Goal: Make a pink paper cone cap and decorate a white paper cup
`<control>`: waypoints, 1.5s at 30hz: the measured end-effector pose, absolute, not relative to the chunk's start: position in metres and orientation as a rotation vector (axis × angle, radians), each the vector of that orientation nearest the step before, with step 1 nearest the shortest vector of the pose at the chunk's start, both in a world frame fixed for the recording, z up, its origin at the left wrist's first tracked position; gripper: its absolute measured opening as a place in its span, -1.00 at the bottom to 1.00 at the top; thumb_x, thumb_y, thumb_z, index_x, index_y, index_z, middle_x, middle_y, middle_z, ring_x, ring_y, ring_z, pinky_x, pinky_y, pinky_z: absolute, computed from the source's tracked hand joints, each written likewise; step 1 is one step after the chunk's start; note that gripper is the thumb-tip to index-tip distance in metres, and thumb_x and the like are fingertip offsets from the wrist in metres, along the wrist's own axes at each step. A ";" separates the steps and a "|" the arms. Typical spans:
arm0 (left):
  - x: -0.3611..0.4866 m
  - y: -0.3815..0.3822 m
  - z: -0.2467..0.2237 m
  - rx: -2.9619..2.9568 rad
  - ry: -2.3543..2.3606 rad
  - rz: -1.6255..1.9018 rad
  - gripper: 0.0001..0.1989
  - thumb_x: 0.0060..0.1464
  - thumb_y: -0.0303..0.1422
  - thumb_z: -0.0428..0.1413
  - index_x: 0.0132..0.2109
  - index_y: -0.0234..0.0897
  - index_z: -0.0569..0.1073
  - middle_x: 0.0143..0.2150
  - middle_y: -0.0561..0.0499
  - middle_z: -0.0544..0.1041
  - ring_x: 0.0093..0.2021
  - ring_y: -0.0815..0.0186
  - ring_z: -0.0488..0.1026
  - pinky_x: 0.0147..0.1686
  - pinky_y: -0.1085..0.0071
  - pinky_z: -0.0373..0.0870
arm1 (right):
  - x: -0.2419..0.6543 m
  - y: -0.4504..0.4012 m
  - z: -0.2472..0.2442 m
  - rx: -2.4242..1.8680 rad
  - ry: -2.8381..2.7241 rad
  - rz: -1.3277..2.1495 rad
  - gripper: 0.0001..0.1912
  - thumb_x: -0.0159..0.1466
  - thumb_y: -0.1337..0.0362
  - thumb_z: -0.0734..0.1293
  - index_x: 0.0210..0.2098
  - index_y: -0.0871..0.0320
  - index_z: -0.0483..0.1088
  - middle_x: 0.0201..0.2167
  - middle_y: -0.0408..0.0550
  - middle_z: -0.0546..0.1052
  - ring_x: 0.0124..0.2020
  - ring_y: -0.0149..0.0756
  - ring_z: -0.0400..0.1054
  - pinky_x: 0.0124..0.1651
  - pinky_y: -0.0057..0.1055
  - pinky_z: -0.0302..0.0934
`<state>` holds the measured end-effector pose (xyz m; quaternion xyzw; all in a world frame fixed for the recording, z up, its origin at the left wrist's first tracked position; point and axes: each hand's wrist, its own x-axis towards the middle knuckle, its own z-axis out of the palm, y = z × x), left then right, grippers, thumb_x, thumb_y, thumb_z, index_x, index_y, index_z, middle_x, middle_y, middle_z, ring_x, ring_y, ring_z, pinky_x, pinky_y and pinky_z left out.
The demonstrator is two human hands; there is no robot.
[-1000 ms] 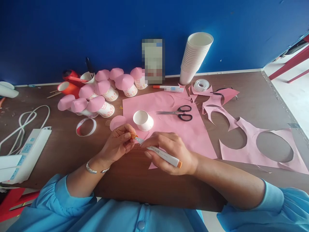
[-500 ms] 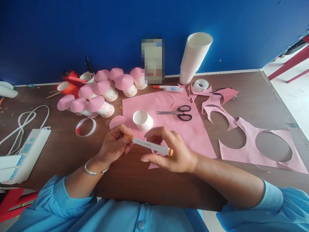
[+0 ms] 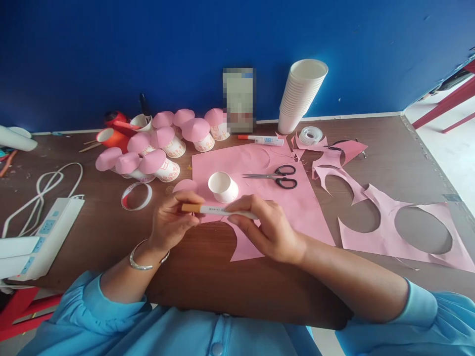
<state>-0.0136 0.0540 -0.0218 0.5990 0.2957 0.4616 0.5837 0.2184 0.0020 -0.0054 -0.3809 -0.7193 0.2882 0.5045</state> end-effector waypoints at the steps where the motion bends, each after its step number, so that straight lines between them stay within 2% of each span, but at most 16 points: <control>1: -0.013 0.056 -0.025 1.456 0.709 1.127 -0.56 -0.03 -0.25 0.45 -0.01 -0.19 0.58 -0.30 0.03 0.59 -0.40 0.42 0.50 -0.44 0.53 0.49 | 0.221 0.006 -0.006 -0.961 -1.696 0.683 -0.89 0.43 0.34 0.30 -0.06 0.09 0.41 -0.40 -0.13 0.57 -0.48 -0.37 0.43 -0.44 -0.41 0.32; 3: -0.013 0.061 -0.034 1.620 0.802 1.248 -0.38 -0.08 -0.27 0.47 0.14 -0.14 0.49 -0.18 0.02 0.56 -0.33 0.42 0.47 -0.38 0.52 0.48 | 0.228 0.017 -0.009 -1.081 -1.580 0.617 -0.90 0.44 0.31 0.27 -0.07 0.08 0.42 -0.47 -0.19 0.50 -0.52 -0.38 0.38 -0.43 -0.39 0.31; 4: -0.013 0.063 -0.039 1.693 0.919 1.253 -0.35 -0.04 -0.28 0.45 0.19 -0.13 0.45 -0.10 -0.01 0.55 -0.24 0.39 0.50 -0.26 0.47 0.52 | 0.233 0.024 -0.013 -1.160 -1.525 0.562 -0.89 0.44 0.30 0.26 -0.09 0.07 0.42 -0.50 -0.20 0.47 -0.51 -0.35 0.38 -0.40 -0.37 0.32; 6: -0.013 0.068 -0.047 1.801 0.993 1.202 -0.29 0.04 -0.26 0.40 0.30 -0.15 0.34 0.08 -0.13 0.52 0.05 0.24 0.51 0.02 0.28 0.52 | 0.244 0.038 -0.022 -1.331 -1.497 0.478 -0.87 0.44 0.28 0.24 -0.08 0.07 0.41 -0.41 -0.14 0.54 -0.42 -0.29 0.45 -0.34 -0.33 0.35; 8: -0.012 0.072 -0.052 1.862 0.992 1.079 -0.24 0.09 -0.24 0.37 0.36 -0.16 0.26 0.27 -0.24 0.43 0.29 0.10 0.40 0.24 0.09 0.40 | 0.254 0.050 -0.033 -1.495 -1.614 0.387 -0.83 0.41 0.30 0.25 -0.06 0.08 0.43 -0.27 -0.04 0.61 -0.28 -0.18 0.52 -0.29 -0.28 0.36; 11: -0.006 0.075 -0.050 1.890 1.005 0.943 -0.20 0.11 -0.22 0.35 0.40 -0.18 0.20 0.40 -0.31 0.32 0.41 -0.01 0.28 0.37 -0.05 0.23 | 0.260 0.060 -0.049 -1.549 -1.855 0.203 -0.79 0.38 0.37 0.23 -0.09 0.10 0.48 -0.19 0.04 0.64 -0.17 -0.09 0.52 -0.16 -0.19 0.37; 13: 0.000 0.077 -0.045 1.905 1.028 0.910 -0.21 0.09 -0.20 0.36 0.37 -0.21 0.23 0.39 -0.31 0.34 0.40 -0.03 0.29 0.38 -0.06 0.22 | 0.259 0.062 -0.056 -1.511 -1.958 0.121 -0.76 0.39 0.40 0.21 -0.12 0.11 0.51 -0.20 0.06 0.64 -0.15 -0.07 0.50 -0.12 -0.17 0.37; 15: 0.008 0.080 -0.040 1.903 1.023 0.870 -0.32 0.10 -0.20 0.34 0.29 -0.24 0.32 0.31 -0.28 0.43 0.34 -0.02 0.36 0.33 -0.02 0.29 | 0.258 0.062 -0.060 -1.475 -2.019 0.077 -0.76 0.40 0.40 0.22 -0.14 0.13 0.54 -0.18 0.08 0.64 -0.12 -0.05 0.49 -0.10 -0.15 0.38; 19: 0.020 0.088 -0.032 1.604 0.923 0.822 -0.48 0.15 -0.18 0.31 0.18 -0.25 0.44 0.17 -0.18 0.56 0.19 0.04 0.47 0.17 0.13 0.42 | 0.258 0.062 -0.063 -1.455 -2.006 0.010 -0.78 0.39 0.39 0.25 -0.20 0.13 0.56 -0.04 0.13 0.60 -0.02 0.01 0.45 -0.04 -0.06 0.38; 23: 0.028 0.097 -0.028 1.102 0.796 0.849 -0.52 0.15 -0.07 0.28 0.09 -0.29 0.53 0.04 -0.12 0.62 0.08 0.08 0.52 0.01 0.27 0.45 | 0.256 0.060 -0.062 -1.375 -1.909 0.029 -0.81 0.39 0.36 0.28 -0.09 0.11 0.52 -0.07 0.10 0.60 -0.04 -0.01 0.46 -0.01 -0.03 0.38; 26: 0.031 0.100 -0.028 0.887 0.738 0.834 -0.54 0.16 -0.04 0.26 0.01 -0.33 0.59 -0.03 -0.13 0.64 0.04 0.07 0.53 -0.04 0.29 0.47 | 0.249 0.055 -0.059 -1.278 -1.900 0.155 -0.77 0.41 0.30 0.31 0.05 0.11 0.44 -0.11 0.07 0.61 -0.07 -0.04 0.49 -0.01 -0.06 0.41; 30: 0.031 0.102 -0.031 0.723 0.739 0.787 -0.52 0.16 -0.04 0.26 0.03 -0.35 0.58 -0.08 -0.15 0.64 -0.03 0.10 0.55 -0.08 0.24 0.54 | 0.237 0.046 -0.054 -1.203 -1.909 0.332 -0.43 0.35 0.20 0.41 0.30 0.04 0.23 0.10 0.11 0.54 0.11 0.03 0.45 0.13 0.04 0.40; 33: 0.029 0.102 -0.032 0.686 0.752 0.772 -0.54 0.16 -0.06 0.27 0.02 -0.34 0.58 -0.10 -0.13 0.63 -0.06 0.14 0.55 -0.08 0.24 0.57 | 0.230 0.045 -0.047 -1.190 -1.921 0.443 -0.13 0.29 0.13 0.48 0.45 -0.05 0.00 0.35 0.15 0.34 0.35 0.13 0.26 0.30 0.20 0.28; 36: 0.029 0.101 -0.032 0.701 0.771 0.753 -0.55 0.15 -0.05 0.27 -0.01 -0.33 0.59 -0.17 -0.08 0.60 -0.15 0.20 0.55 -0.17 0.29 0.58 | 0.225 0.051 -0.038 -1.163 -1.937 0.563 -0.01 0.27 0.11 0.50 0.49 -0.09 -0.11 0.43 0.14 0.22 0.43 0.13 0.15 0.35 0.22 0.24; 40: 0.029 0.100 -0.032 0.721 0.706 0.779 -0.49 0.19 -0.02 0.23 0.11 -0.30 0.56 -0.08 -0.11 0.63 -0.05 0.13 0.58 -0.19 0.33 0.54 | 0.224 0.065 -0.034 -1.137 -1.883 0.631 -0.09 0.25 0.11 0.52 0.45 -0.11 0.01 0.36 0.10 0.30 0.37 0.04 0.23 0.31 0.12 0.34; 45: 0.028 0.102 -0.036 0.664 0.535 0.730 -0.37 0.23 0.08 0.14 0.18 -0.36 0.51 0.02 -0.24 0.63 0.09 -0.03 0.57 0.00 0.14 0.54 | 0.224 0.079 -0.044 -1.137 -1.823 0.623 -0.06 0.20 0.10 0.55 0.43 -0.09 0.05 0.34 0.11 0.31 0.33 0.08 0.27 0.29 0.13 0.33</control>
